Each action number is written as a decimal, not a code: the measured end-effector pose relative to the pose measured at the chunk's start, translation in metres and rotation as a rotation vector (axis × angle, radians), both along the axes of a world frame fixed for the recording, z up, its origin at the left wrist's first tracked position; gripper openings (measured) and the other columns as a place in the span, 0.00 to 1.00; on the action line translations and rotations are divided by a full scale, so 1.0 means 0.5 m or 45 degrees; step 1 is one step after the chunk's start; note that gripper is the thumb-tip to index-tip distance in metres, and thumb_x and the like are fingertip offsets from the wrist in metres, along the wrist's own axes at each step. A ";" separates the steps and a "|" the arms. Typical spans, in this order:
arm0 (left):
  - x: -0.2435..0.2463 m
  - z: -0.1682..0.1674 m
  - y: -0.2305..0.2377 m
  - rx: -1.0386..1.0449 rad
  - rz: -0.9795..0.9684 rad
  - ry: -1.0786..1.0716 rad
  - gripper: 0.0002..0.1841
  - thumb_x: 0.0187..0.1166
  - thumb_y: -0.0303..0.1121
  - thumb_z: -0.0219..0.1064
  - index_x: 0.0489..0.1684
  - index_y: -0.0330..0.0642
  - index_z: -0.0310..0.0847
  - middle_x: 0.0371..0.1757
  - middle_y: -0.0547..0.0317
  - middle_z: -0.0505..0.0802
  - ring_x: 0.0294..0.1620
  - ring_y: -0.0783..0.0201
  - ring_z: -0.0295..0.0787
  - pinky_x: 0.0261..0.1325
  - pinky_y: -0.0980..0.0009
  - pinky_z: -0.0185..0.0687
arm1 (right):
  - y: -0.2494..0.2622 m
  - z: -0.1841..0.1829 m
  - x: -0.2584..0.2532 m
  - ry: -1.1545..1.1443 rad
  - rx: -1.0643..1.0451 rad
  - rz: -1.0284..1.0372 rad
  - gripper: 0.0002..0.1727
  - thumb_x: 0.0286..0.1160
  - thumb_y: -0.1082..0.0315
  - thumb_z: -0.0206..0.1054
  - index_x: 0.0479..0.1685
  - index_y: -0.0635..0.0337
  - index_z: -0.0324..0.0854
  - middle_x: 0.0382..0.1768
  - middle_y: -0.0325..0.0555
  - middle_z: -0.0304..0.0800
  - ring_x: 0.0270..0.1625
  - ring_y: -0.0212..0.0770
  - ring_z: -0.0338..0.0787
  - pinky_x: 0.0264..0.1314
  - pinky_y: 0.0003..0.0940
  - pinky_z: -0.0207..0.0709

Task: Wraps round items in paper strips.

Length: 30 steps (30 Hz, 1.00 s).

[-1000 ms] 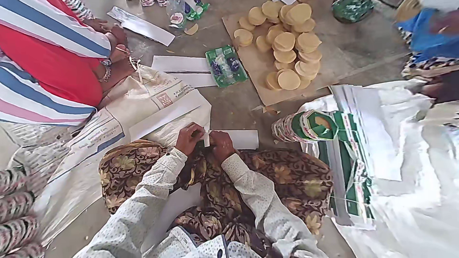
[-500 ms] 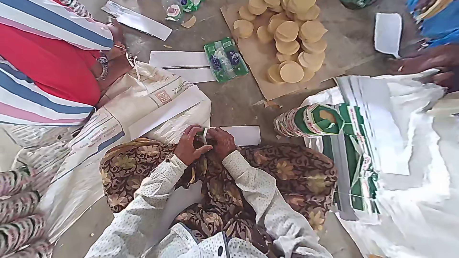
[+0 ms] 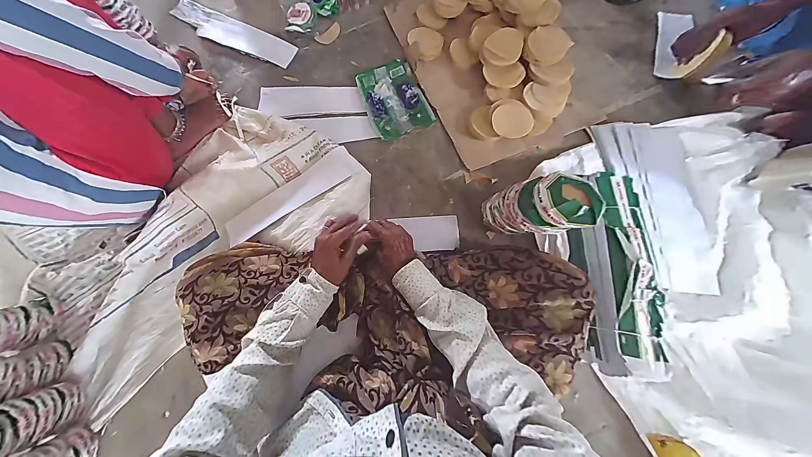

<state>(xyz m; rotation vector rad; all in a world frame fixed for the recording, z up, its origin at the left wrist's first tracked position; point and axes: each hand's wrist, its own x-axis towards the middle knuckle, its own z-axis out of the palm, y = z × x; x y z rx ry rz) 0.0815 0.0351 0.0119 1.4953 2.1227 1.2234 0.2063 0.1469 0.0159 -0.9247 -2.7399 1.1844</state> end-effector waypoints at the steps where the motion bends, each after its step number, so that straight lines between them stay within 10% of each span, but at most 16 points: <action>1: 0.006 0.003 -0.002 -0.029 -0.065 -0.003 0.25 0.84 0.46 0.63 0.59 0.29 0.90 0.65 0.39 0.92 0.66 0.45 0.90 0.74 0.46 0.78 | -0.002 -0.005 0.000 0.031 0.040 -0.025 0.21 0.77 0.76 0.61 0.68 0.62 0.86 0.66 0.61 0.89 0.70 0.61 0.87 0.72 0.59 0.74; 4: 0.020 -0.014 -0.008 0.009 -0.047 -0.019 0.30 0.89 0.48 0.51 0.62 0.28 0.87 0.66 0.38 0.91 0.69 0.45 0.89 0.76 0.49 0.77 | -0.004 -0.012 0.002 0.076 0.069 -0.044 0.17 0.82 0.73 0.59 0.63 0.67 0.87 0.65 0.62 0.90 0.69 0.61 0.88 0.73 0.58 0.74; 10: 0.003 -0.027 0.011 -0.003 0.124 -0.169 0.10 0.75 0.24 0.70 0.48 0.26 0.85 0.59 0.37 0.86 0.53 0.55 0.91 0.56 0.64 0.90 | -0.002 -0.018 0.000 0.074 0.059 -0.002 0.18 0.78 0.71 0.63 0.64 0.67 0.86 0.62 0.62 0.90 0.66 0.61 0.88 0.70 0.58 0.75; 15: -0.020 -0.028 0.032 -0.057 0.005 -0.154 0.14 0.79 0.27 0.67 0.59 0.31 0.87 0.61 0.40 0.90 0.46 0.57 0.91 0.49 0.62 0.88 | -0.003 -0.017 0.001 0.076 0.051 0.000 0.19 0.79 0.75 0.60 0.66 0.67 0.86 0.64 0.61 0.90 0.68 0.60 0.87 0.73 0.56 0.73; 23: -0.097 -0.029 0.049 -0.114 -0.215 -0.569 0.07 0.80 0.25 0.63 0.46 0.30 0.82 0.35 0.60 0.88 0.23 0.79 0.78 0.27 0.82 0.76 | -0.003 -0.021 0.003 0.130 0.037 -0.001 0.20 0.77 0.73 0.64 0.67 0.65 0.86 0.62 0.62 0.91 0.66 0.61 0.88 0.71 0.58 0.74; 27: -0.110 -0.029 0.062 -0.227 -0.271 -0.520 0.06 0.80 0.25 0.65 0.45 0.29 0.83 0.36 0.52 0.89 0.25 0.71 0.81 0.29 0.74 0.80 | -0.006 -0.023 0.001 0.170 0.024 -0.056 0.17 0.74 0.80 0.62 0.59 0.72 0.86 0.58 0.64 0.91 0.64 0.63 0.89 0.70 0.58 0.76; 30: -0.099 -0.027 0.070 -0.267 -0.274 -0.496 0.05 0.80 0.23 0.66 0.44 0.29 0.83 0.36 0.53 0.88 0.25 0.72 0.80 0.30 0.76 0.80 | -0.013 -0.020 0.000 0.107 -0.027 -0.188 0.30 0.72 0.82 0.63 0.79 0.72 0.69 0.57 0.68 0.90 0.63 0.66 0.90 0.72 0.58 0.76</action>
